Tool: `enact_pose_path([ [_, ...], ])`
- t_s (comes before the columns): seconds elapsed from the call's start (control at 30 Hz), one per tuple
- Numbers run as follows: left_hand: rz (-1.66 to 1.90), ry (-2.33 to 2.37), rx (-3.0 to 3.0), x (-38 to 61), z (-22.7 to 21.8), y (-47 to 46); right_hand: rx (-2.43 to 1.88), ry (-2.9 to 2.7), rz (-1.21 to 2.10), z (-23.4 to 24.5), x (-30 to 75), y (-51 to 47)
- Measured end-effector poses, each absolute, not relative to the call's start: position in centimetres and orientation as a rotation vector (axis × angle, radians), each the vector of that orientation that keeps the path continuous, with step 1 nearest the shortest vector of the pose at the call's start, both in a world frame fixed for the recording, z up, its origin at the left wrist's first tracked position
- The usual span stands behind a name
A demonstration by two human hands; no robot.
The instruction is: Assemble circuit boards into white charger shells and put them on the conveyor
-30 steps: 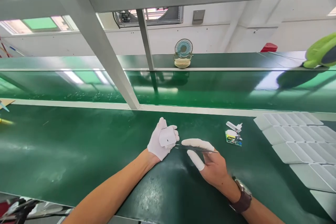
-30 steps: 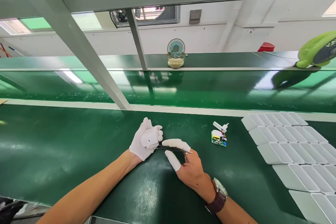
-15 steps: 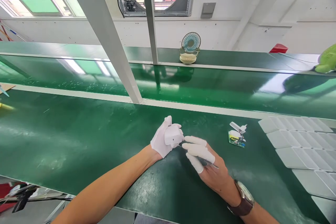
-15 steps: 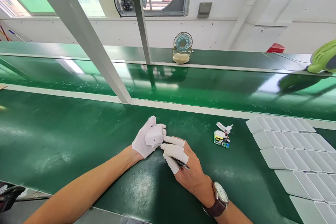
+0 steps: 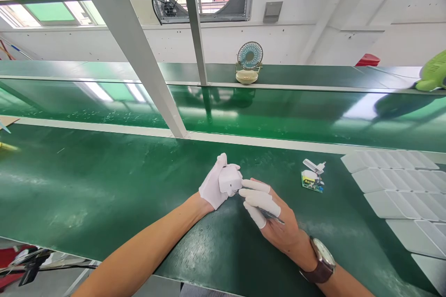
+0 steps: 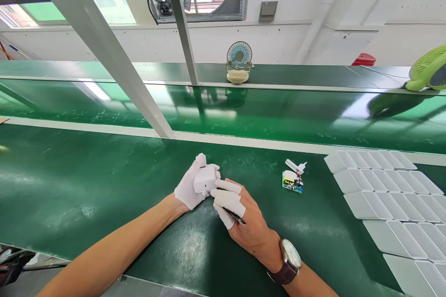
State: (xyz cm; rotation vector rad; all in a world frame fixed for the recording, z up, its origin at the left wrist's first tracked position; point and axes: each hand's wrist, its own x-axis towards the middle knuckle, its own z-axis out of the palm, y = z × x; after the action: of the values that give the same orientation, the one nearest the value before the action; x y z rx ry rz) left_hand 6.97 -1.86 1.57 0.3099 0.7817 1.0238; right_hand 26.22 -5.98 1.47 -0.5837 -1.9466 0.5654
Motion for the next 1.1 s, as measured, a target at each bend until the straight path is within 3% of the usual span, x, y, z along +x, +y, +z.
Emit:
enact_pose_path([
  [0.43, 1.088, 0.478, 0.095, 6.2, 2.0, -1.6, -0.554, -1.908, 0.555, 1.8, 26.3, -6.0],
  [1.1, 1.057, 0.813, 0.385, 7.0, 0.0, -2.3, -0.656, -1.869, 0.597, 1.0, 26.5, -5.9],
])
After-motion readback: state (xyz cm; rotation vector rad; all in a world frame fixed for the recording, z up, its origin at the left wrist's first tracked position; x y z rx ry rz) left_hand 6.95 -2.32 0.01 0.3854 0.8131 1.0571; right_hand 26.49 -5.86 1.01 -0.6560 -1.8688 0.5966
